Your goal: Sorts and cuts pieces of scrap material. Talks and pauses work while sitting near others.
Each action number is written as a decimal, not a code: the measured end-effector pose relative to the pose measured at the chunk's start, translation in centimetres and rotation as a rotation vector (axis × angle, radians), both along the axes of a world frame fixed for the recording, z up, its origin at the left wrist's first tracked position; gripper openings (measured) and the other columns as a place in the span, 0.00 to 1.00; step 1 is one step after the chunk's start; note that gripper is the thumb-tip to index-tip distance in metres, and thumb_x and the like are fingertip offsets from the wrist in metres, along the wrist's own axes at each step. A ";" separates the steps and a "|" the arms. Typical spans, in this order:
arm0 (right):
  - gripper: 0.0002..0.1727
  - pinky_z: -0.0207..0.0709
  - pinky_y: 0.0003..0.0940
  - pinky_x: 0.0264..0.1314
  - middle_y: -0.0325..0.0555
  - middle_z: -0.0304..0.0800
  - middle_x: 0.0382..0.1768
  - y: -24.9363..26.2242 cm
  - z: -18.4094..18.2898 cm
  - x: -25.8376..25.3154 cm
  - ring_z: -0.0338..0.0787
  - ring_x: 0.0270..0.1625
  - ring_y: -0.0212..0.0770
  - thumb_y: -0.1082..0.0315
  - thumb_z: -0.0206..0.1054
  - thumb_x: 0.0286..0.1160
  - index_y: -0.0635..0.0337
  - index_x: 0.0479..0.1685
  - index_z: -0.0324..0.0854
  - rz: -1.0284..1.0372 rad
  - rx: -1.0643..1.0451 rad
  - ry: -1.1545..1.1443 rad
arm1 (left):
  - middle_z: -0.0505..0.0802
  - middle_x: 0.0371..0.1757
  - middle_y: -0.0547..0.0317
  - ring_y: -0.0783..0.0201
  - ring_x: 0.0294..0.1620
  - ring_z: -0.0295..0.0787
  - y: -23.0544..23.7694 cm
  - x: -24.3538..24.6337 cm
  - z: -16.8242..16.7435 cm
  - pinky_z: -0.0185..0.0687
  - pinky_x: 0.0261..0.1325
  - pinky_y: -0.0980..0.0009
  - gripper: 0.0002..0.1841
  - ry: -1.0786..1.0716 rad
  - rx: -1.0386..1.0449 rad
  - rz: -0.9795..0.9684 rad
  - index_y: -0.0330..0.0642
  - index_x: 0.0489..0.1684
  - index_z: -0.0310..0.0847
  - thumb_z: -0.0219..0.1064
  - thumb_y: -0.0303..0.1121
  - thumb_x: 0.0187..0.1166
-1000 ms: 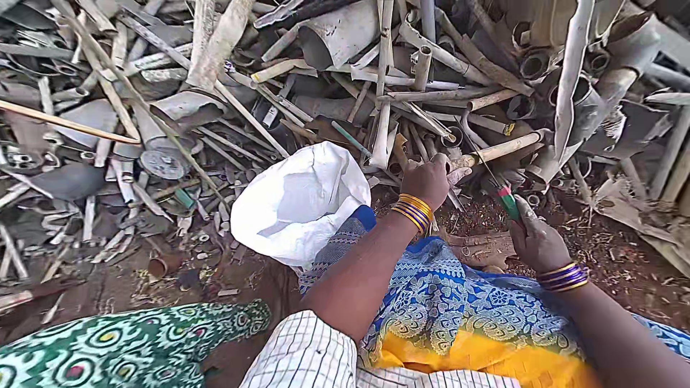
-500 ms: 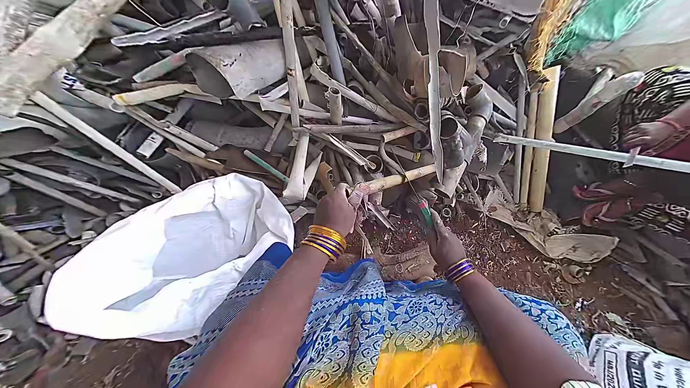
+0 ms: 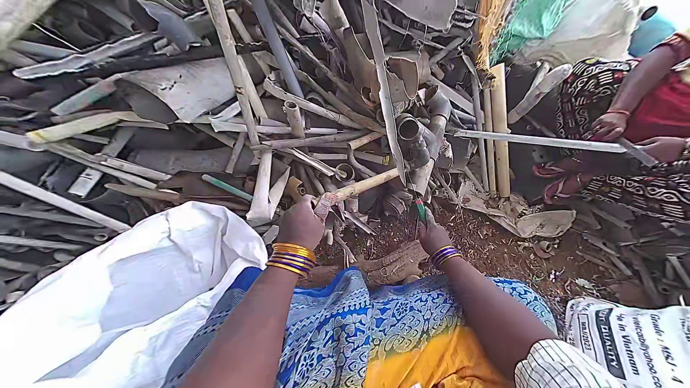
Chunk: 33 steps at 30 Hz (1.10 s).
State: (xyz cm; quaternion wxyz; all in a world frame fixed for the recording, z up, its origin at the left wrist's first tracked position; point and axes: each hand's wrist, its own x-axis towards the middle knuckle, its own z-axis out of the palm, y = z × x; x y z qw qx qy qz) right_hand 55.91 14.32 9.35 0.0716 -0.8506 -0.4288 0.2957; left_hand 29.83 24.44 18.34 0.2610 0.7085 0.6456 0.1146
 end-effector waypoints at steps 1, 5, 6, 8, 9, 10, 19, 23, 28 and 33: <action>0.33 0.76 0.59 0.72 0.66 0.88 0.64 -0.4 0.4 -0.7 0.89 0.66 0.64 0.57 0.44 0.96 0.55 0.97 0.43 0.076 0.065 -0.005 | 0.89 0.57 0.23 0.29 0.65 0.86 -0.2 0.0 0.2 0.72 0.71 0.35 0.29 -0.004 0.016 -0.014 0.25 0.67 0.79 0.52 0.49 0.94; 0.30 0.85 0.64 0.48 0.68 0.93 0.50 -1.8 -0.9 -2.6 0.95 0.47 0.69 0.62 0.55 0.87 0.57 0.89 0.67 0.384 0.453 -0.138 | 0.89 0.58 0.21 0.28 0.67 0.85 -0.2 -0.2 0.0 0.71 0.73 0.35 0.30 -0.001 0.034 -0.031 0.23 0.68 0.78 0.53 0.49 0.94; 0.31 0.82 0.63 0.59 0.67 0.91 0.57 -1.7 -0.7 -2.2 0.93 0.56 0.67 0.61 0.51 0.92 0.54 0.94 0.58 0.292 0.295 -0.078 | 0.88 0.58 0.21 0.28 0.67 0.85 -0.2 -0.4 -0.2 0.71 0.73 0.34 0.30 0.003 0.022 -0.030 0.22 0.68 0.77 0.52 0.49 0.94; 0.33 0.75 0.59 0.74 0.65 0.85 0.68 -0.3 -0.5 -0.1 0.87 0.70 0.63 0.57 0.43 0.96 0.49 0.98 0.41 0.027 0.010 0.017 | 0.89 0.59 0.22 0.29 0.67 0.85 0.2 -0.4 -0.4 0.71 0.73 0.35 0.31 0.002 0.007 -0.021 0.23 0.69 0.77 0.50 0.49 0.95; 0.34 0.74 0.59 0.75 0.64 0.84 0.70 0.1 -0.5 0.8 0.85 0.73 0.62 0.56 0.42 0.96 0.48 0.98 0.38 -0.035 -0.053 0.013 | 0.89 0.59 0.23 0.30 0.67 0.85 0.3 -0.5 -0.4 0.71 0.73 0.35 0.31 0.003 0.005 -0.019 0.23 0.69 0.77 0.50 0.49 0.95; 0.34 0.74 0.59 0.75 0.65 0.84 0.70 0.2 -0.3 0.9 0.85 0.73 0.62 0.56 0.42 0.96 0.49 0.98 0.37 -0.037 -0.058 0.012 | 0.88 0.60 0.23 0.30 0.68 0.85 0.3 -0.6 -0.3 0.70 0.74 0.36 0.31 0.013 0.002 -0.023 0.23 0.70 0.77 0.50 0.49 0.95; 0.34 0.74 0.62 0.75 0.66 0.84 0.70 -0.2 0.7 -0.1 0.86 0.71 0.64 0.55 0.44 0.97 0.46 0.99 0.39 0.078 0.014 0.137 | 0.89 0.47 0.21 0.28 0.53 0.88 -1.2 -0.1 -1.2 0.73 0.63 0.32 0.30 -0.227 0.169 0.081 0.17 0.58 0.80 0.49 0.46 0.95; 0.34 0.74 0.64 0.74 0.68 0.85 0.68 -0.6 1.4 -1.0 0.86 0.70 0.66 0.56 0.45 0.96 0.48 0.98 0.39 0.095 0.015 0.160 | 0.90 0.47 0.27 0.43 0.49 0.89 -1.1 -0.6 -0.7 0.78 0.63 0.45 0.31 -0.303 0.137 0.127 0.17 0.60 0.79 0.47 0.47 0.95; 0.33 0.76 0.69 0.67 0.71 0.85 0.65 -2.0 1.1 -2.5 0.87 0.66 0.69 0.62 0.51 0.93 0.53 0.95 0.51 0.386 0.019 0.101 | 0.91 0.45 0.36 0.57 0.44 0.90 -0.6 -0.7 -0.4 0.82 0.59 0.57 0.32 -0.288 0.079 0.122 0.19 0.62 0.79 0.44 0.48 0.95; 0.33 0.76 0.64 0.72 0.69 0.82 0.71 -1.3 -0.9 0.1 0.85 0.73 0.65 0.64 0.50 0.91 0.62 0.92 0.46 0.008 -0.138 0.147 | 0.89 0.38 0.42 0.60 0.37 0.87 -1.3 -0.4 -0.4 0.82 0.53 0.57 0.33 -0.341 0.069 0.185 0.21 0.58 0.80 0.45 0.51 0.95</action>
